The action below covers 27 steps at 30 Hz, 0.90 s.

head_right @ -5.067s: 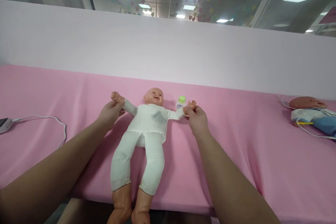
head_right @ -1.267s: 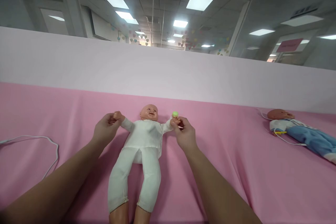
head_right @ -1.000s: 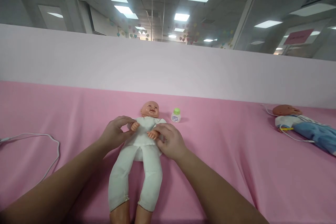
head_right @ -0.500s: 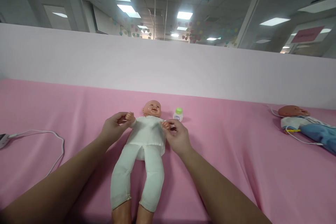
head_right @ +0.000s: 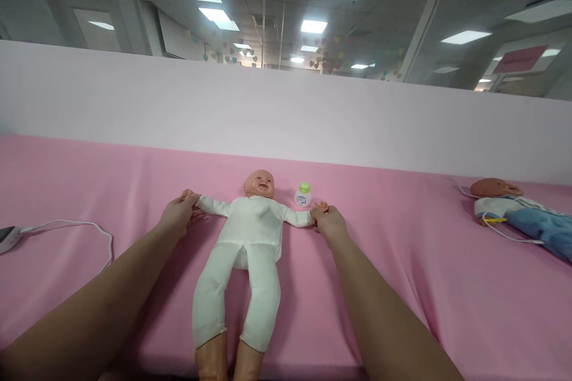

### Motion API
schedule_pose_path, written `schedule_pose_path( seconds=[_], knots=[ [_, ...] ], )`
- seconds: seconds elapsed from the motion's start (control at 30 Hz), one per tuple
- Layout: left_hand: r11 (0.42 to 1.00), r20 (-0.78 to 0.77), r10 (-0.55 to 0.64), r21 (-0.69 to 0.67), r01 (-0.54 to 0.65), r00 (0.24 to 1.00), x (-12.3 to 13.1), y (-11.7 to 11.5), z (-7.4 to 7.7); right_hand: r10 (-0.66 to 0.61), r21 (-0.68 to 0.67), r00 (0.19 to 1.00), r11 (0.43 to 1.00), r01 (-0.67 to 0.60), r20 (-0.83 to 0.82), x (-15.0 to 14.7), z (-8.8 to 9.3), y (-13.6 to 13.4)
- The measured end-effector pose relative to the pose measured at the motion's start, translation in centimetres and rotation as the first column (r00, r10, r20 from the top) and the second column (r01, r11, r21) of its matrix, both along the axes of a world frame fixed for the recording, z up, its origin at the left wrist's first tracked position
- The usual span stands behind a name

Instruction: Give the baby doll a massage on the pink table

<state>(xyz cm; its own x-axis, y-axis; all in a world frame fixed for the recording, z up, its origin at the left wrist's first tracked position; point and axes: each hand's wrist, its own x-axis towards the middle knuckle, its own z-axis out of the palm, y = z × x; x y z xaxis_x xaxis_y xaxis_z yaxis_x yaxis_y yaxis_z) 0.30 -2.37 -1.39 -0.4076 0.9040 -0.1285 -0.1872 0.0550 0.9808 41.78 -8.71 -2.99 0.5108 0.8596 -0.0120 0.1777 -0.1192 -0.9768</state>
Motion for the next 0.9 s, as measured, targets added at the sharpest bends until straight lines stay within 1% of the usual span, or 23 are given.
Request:
schedule_pose_path(
  seconds=[0.1,0.17,0.23,0.3,0.37,0.43,0.5,0.57,0.63,0.7,0.77,0.83,0.87,0.9],
  knots=[
    [1.0,-0.052,-0.011,0.028,0.013,0.999,0.2,-0.5,0.5,-0.001,0.025,1.0,1.0,0.001,-0.002,-0.3,0.4,-0.2],
    [0.996,-0.147,-0.008,0.081,0.02,0.989,0.6,-1.3,1.2,0.005,0.083,1.0,0.997,-0.007,0.025,-0.9,1.2,-0.7],
    [0.987,-0.291,0.009,0.153,0.038,0.957,1.4,-2.4,2.1,0.006,0.16,0.993,0.987,-0.025,0.116,-2.0,2.1,-1.6],
    [0.971,-0.44,0.021,0.222,0.086,0.898,2.5,-3.7,2.8,0.01,0.232,0.969,0.97,-0.069,0.245,-3.5,3.1,-2.7],
    [0.951,-0.545,0.008,0.264,0.163,0.838,3.8,-5.0,3.3,0.064,0.286,0.938,0.944,-0.168,0.341,-5.1,3.9,-3.8],
    [0.922,-0.62,-0.026,0.289,0.259,0.784,5.1,-6.1,3.6,0.163,0.34,0.907,0.89,-0.305,0.388,-6.5,4.3,-4.7],
    [0.892,-0.705,-0.053,0.285,0.351,0.707,6.1,-6.9,3.7,0.259,0.358,0.849,0.821,-0.445,0.461,-7.5,4.3,-5.3],
    [0.869,-0.796,-0.063,0.253,0.425,0.602,6.7,-7.3,3.7,0.318,0.318,0.752,0.761,-0.566,0.578,-8.0,4.3,-5.6],
    [0.833,-0.875,-0.075,0.209,0.513,0.478,7.0,-7.5,3.8,0.33,0.257,0.638,0.716,-0.649,0.696,-8.3,4.2,-5.7],
    [0.785,-0.932,-0.079,0.16,0.598,0.353,7.2,-7.5,3.7,0.313,0.212,0.543,0.683,-0.699,0.779,-8.6,4.2,-5.8],
    [0.761,-0.964,-0.077,0.108,0.64,0.254,7.3,-7.6,3.7,0.294,0.172,0.453,0.649,-0.741,0.841,-9.0,4.2,-5.9],
    [0.766,-0.976,-0.071,0.079,0.638,0.207,7.6,-7.8,3.7,0.283,0.135,0.381,0.62,-0.773,0.88,-9.5,4.1,-6.0],
    [0.77,-0.976,-0.073,0.075,0.634,0.204,7.6,-7.9,3.6,0.278,0.128,0.365,0.613,-0.779,0.889,-9.7,4.1,-6.1],
    [0.774,-0.974,-0.078,0.077,0.628,0.215,7.7,-7.9,3.6,0.275,0.135,0.371,0.615,-0.777,0.887,-9.9,4.0,-6.1]
  ],
)
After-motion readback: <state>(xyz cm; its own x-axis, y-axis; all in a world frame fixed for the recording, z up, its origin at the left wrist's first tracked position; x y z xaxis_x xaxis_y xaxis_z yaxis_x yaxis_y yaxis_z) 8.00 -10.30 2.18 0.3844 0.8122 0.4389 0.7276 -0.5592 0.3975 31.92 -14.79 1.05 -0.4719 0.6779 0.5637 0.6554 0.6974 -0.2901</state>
